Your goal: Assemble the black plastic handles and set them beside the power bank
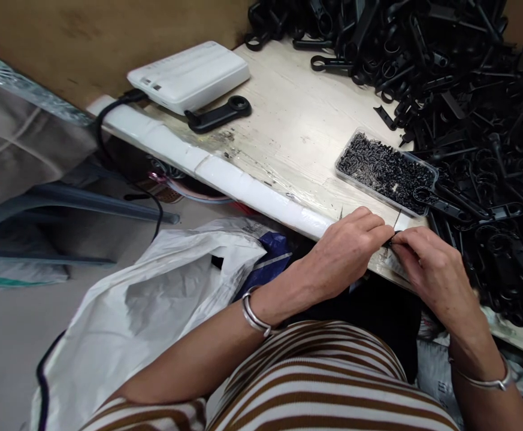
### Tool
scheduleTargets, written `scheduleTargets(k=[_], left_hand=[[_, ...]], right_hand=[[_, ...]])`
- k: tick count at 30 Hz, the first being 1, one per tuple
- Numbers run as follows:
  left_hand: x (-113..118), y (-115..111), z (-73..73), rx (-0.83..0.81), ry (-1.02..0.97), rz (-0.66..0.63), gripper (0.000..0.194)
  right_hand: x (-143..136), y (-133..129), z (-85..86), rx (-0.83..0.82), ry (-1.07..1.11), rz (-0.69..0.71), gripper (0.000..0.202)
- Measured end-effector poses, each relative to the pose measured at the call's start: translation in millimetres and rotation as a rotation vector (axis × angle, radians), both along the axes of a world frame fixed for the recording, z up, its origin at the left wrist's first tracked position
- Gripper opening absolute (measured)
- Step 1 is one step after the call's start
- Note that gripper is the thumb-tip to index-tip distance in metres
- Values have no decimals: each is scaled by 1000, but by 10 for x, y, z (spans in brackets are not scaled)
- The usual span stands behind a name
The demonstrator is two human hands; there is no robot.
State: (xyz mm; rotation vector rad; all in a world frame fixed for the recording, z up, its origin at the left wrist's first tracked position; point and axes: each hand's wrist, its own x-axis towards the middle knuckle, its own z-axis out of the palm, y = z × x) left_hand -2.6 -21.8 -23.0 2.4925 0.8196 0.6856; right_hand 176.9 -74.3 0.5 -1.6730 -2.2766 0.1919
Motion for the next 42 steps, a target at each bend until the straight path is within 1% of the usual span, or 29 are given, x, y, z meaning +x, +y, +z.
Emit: scheduleTargets(k=[3,7,9,11,15,18,20,23,27,30,32,34,36,39,40,42], left_hand=[[-2,1,-2,-8,-7,1,21],[-7,-4,-15,-27,-39,1,20],[-11,-13,-19,5,-65,1,21],[-15,-24,-18,104,-77,2,23],[-17,-29,-7,462,32,-57,26],[-21,-10,-9,674,88,-110,22],[-31,8,-15,738,72,-127,20],[-55,33,-32,731,9,-129,17],[-108,67,-72,604,-141,-127,18],[-182,107,-76,444,-317,-30,19],[-255,149,-48,352,-365,58,17],[-332,197,-7,286,-317,132,13],[-385,234,27,255,-215,177,12],[-349,231,53,325,-96,231,17],[-301,214,59,363,-62,224,19],[-168,174,71,408,42,145,20]], right_hand=[[18,3,41,13,63,-48,13],[121,-67,65,49,153,-209,8],[185,-126,39,58,180,-266,8],[230,-182,-8,101,165,-275,8],[257,-250,-124,220,89,-201,11],[273,-265,-206,215,26,-135,15],[294,-270,-246,198,-1,-110,15],[323,-278,-277,186,-27,-98,15],[337,-286,-286,166,-21,-89,17],[341,-289,-296,178,9,-97,16],[341,-289,-300,185,20,-105,17],[333,-286,-297,177,30,-112,16],[312,-281,-281,157,59,-117,15],[253,-264,-242,115,183,-128,14],[229,-257,-228,96,245,-142,13],[184,-240,-203,45,381,-197,10]])
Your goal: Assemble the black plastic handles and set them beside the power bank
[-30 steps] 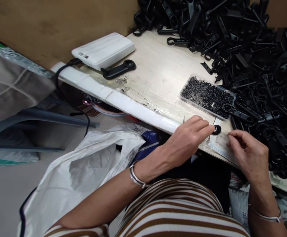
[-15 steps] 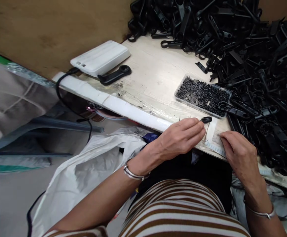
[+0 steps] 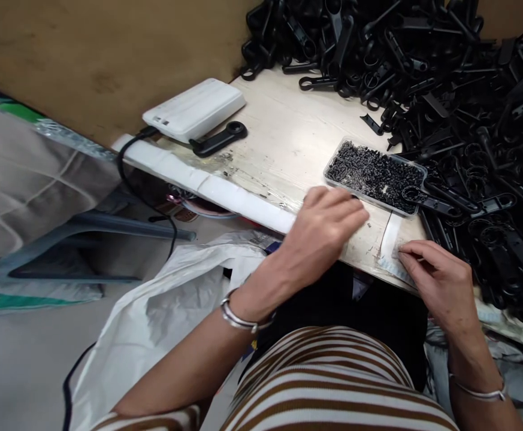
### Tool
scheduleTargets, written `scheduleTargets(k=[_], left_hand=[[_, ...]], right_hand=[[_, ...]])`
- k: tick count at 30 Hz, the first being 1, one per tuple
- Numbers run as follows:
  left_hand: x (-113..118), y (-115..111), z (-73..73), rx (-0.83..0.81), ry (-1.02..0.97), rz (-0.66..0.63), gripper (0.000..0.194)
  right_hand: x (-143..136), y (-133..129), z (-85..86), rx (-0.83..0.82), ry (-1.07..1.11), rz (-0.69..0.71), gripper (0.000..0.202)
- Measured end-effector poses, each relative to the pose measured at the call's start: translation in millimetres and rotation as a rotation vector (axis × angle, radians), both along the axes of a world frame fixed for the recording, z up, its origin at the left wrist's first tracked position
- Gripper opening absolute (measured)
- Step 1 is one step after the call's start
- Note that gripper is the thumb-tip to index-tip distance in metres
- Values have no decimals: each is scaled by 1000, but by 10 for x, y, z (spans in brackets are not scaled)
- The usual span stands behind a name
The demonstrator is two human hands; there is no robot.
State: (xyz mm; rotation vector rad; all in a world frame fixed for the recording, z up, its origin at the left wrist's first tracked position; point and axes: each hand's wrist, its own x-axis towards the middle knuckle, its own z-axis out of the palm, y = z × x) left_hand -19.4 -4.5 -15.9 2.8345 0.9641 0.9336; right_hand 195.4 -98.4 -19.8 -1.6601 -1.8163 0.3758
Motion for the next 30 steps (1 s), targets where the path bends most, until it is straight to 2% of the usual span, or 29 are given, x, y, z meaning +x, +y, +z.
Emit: scheduleTargets(k=[2,4,10,19,24,27,30], left_hand=[[145,-24,9,-18,146,-86,19],[261,-15,10,-36,238,-120,18],[347,59,-9,-61,291,-130,19],[342,11,10,-277,222,-149,18],[381,32,-5,-294,250,-138,21],[388,6,-26,-352,160,-136,23],[381,-61,-47,-559,-142,-122,20]], right_hand=[[-34,17,19,-56,138,-65,7],[-55,34,31,-102,262,-133,7],[-84,66,8,-155,504,-221,11],[-66,39,-44,-127,528,-258,13],[-84,38,-33,-136,498,-269,10],[-104,51,-12,-148,549,-280,10],[-108,65,6,-168,643,-274,12]])
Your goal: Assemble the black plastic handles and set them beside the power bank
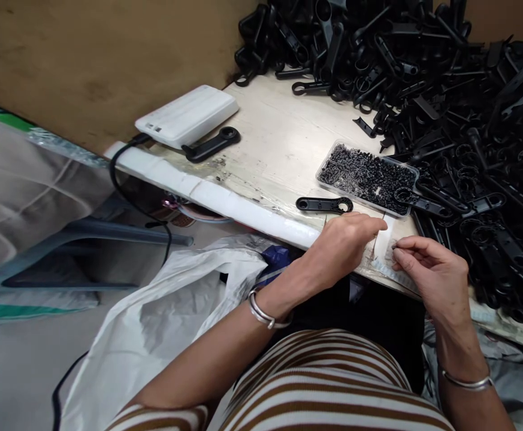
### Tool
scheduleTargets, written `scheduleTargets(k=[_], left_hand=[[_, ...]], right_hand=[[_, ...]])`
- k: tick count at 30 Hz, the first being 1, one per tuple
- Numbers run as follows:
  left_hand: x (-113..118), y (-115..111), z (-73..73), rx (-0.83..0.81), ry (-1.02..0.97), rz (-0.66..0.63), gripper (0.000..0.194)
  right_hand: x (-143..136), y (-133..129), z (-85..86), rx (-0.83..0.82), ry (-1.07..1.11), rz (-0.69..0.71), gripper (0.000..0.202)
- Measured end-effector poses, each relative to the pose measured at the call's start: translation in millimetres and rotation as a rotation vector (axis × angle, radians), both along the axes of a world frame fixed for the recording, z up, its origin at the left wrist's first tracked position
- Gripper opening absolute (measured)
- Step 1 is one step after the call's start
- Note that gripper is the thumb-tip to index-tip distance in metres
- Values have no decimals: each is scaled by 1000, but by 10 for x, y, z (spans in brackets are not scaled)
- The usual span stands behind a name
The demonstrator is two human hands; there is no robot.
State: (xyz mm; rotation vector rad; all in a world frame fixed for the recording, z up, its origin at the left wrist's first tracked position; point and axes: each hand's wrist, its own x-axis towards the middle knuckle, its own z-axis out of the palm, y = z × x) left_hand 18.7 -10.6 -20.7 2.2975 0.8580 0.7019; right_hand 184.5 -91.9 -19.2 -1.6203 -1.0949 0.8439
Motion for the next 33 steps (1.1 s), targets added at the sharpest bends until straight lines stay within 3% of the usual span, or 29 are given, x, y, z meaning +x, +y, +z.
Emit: scheduleTargets(k=[6,9,22,28,33], left_hand=[[13,-130,-18,-828,-604,69,24],[27,-157,-4,-1039,-707,80,27],[36,-192,-7,-1147,-791,113,27],[49,-229,-22,-1190,-848,152,27],[66,-258,-22,-1209,-862,167,29]], right_hand=[[-12,17,5,18,144,55,11],[-45,11,22,31,126,73,10],[-68,-41,68,193,-362,213,7],[-32,-49,30,124,-187,227,6],[-26,-53,19,73,-127,149,8]])
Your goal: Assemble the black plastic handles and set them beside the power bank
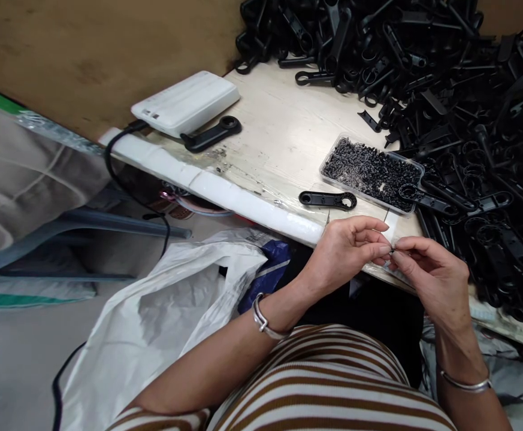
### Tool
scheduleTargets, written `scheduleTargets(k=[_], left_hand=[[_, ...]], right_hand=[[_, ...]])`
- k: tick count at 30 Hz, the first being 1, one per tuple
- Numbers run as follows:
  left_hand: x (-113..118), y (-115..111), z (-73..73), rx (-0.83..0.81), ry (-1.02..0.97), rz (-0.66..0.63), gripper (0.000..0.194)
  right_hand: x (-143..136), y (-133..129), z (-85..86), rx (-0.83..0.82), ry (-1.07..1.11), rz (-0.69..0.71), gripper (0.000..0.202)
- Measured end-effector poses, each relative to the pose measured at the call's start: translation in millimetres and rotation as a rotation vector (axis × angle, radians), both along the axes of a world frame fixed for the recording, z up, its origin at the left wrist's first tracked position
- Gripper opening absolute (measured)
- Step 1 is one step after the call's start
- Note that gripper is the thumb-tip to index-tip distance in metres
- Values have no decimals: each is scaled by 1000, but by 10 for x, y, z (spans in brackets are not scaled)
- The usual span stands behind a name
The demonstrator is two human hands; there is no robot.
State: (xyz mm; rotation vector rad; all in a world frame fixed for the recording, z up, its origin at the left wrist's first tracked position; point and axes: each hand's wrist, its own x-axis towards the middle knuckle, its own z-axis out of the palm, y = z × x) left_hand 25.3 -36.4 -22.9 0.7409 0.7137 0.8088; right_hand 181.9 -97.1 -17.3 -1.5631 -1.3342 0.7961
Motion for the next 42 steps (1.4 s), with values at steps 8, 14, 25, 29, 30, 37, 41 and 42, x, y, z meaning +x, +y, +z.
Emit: scheduleTargets(k=[8,14,25,29,30,37,41,42], left_hand=[[44,-38,-23,3,-31,49,30],[69,-73,-10,8,-4,104,24],[14,-141,-78,250,183,36,21],[-276,-47,32,989,746,222,13],[-367,11,68,1143,907,269,15],[-676,437,120,1290,1447,29,15],[-699,520,32,1285,1334,32,17],[-704,520,20,1302,1275,43,17]], right_hand=[[-62,-47,49,178,-447,-14,7],[-84,-50,47,360,-684,81,15],[-22,-32,-3,408,-756,142,14],[27,-42,-34,388,-724,90,11],[39,-46,-38,380,-720,82,9],[51,-53,-52,356,-688,70,8],[62,-45,-34,396,-720,51,8],[67,-44,-24,410,-725,42,9]])
